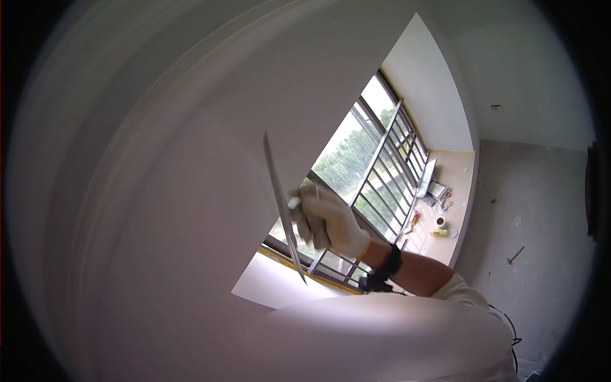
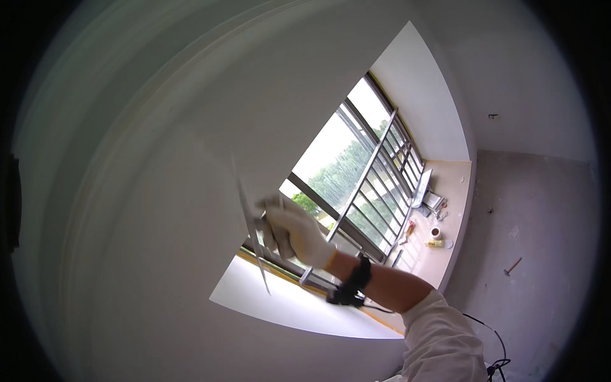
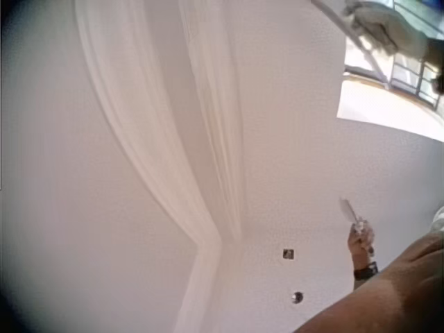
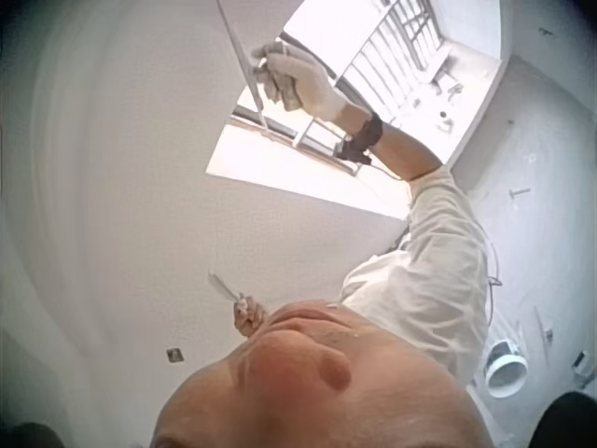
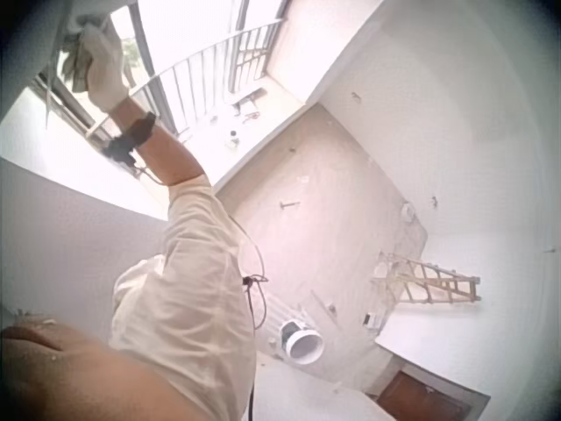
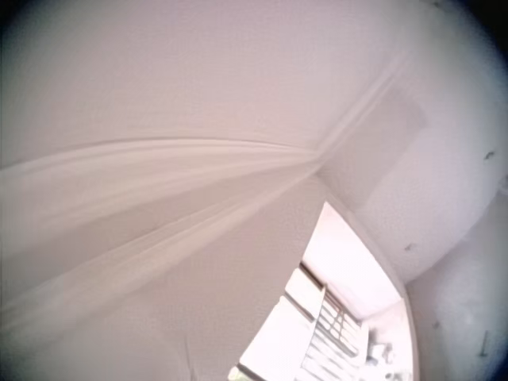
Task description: Applying plaster or putty compound to the ceiling using a trowel and a putty knife.
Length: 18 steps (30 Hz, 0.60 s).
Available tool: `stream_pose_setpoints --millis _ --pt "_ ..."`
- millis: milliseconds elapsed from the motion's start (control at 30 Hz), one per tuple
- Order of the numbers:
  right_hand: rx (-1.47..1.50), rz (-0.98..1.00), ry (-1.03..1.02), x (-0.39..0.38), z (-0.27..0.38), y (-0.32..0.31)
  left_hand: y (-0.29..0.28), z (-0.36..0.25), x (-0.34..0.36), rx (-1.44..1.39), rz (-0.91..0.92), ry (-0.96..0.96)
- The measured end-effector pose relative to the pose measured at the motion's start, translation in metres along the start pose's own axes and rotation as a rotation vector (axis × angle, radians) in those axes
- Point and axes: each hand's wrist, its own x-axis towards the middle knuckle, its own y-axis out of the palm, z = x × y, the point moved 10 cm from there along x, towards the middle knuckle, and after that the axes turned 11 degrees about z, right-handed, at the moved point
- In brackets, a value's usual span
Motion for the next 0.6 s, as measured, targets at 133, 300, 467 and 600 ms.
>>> stream_pose_setpoints --millis 133,300,467,600 --pt "0.087 -0.159 -0.282 0.103 0.086 -0.035 -0.018 -0.004 -0.022 -0.006 0.19 -0.009" --pt "0.249 -0.235 -0.407 0.162 0.121 -0.026 -0.058 -0.015 -0.058 0.158 -0.064 0.062" --pt "0.159 -0.046 -0.418 0.163 0.084 0.028 -0.039 -0.013 -0.072 0.09 0.013 0.134" --pt "0.044 0.027 -0.316 0.143 -0.006 0.086 -0.029 -0.01 -0.074 0.033 -0.033 0.129"
